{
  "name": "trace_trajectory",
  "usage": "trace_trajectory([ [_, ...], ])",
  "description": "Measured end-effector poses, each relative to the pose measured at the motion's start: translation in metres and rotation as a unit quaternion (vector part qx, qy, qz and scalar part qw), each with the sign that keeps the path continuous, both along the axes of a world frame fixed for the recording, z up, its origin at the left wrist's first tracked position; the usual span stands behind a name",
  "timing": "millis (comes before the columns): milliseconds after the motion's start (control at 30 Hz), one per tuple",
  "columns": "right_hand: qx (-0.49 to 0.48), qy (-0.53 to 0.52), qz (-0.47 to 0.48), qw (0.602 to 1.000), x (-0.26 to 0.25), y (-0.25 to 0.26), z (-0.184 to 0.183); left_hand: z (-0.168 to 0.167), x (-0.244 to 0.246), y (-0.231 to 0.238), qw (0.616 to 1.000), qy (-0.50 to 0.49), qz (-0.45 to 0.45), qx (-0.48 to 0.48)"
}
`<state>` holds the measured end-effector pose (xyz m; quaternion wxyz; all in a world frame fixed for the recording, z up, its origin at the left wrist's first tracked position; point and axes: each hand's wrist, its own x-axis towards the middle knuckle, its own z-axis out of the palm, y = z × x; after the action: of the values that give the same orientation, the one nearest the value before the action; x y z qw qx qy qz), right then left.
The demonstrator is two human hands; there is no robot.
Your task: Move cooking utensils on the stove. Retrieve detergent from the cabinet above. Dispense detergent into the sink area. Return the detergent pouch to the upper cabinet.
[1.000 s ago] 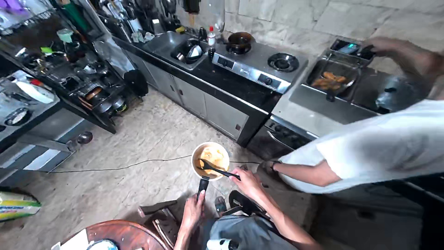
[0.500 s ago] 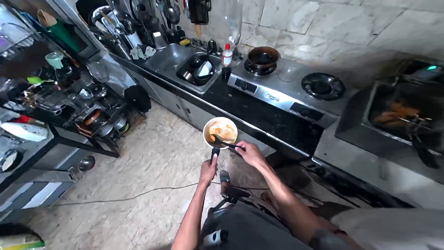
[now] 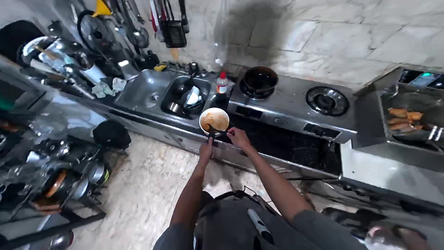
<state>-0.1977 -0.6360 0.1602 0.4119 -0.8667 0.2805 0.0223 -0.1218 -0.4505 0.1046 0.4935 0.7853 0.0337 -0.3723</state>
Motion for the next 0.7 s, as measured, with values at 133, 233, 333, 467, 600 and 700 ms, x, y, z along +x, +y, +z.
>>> trace_trajectory([
  [133,0.000,0.009,-0.078,0.997,0.032,0.017,-0.016,-0.006,0.053,0.003,0.998,0.029,-0.048,0.019],
  [233,0.007,0.021,-0.135,0.991,0.046,0.030,-0.016,-0.001,0.072,0.007,0.995,0.038,-0.096,0.015],
  [333,0.014,0.019,-0.178,0.984,0.052,0.038,-0.017,0.011,0.085,0.012,0.986,0.072,-0.151,-0.007],
  [467,0.009,0.021,-0.220,0.975,0.056,0.036,-0.029,0.007,0.100,0.020,0.975,0.033,-0.219,0.027],
  [600,0.003,0.002,-0.235,0.972,0.052,0.034,-0.042,-0.010,0.094,0.050,0.945,-0.155,-0.288,0.025],
  [700,-0.024,-0.003,-0.258,0.966,0.048,0.036,-0.039,-0.029,0.090,0.083,0.912,-0.254,-0.321,-0.035],
])
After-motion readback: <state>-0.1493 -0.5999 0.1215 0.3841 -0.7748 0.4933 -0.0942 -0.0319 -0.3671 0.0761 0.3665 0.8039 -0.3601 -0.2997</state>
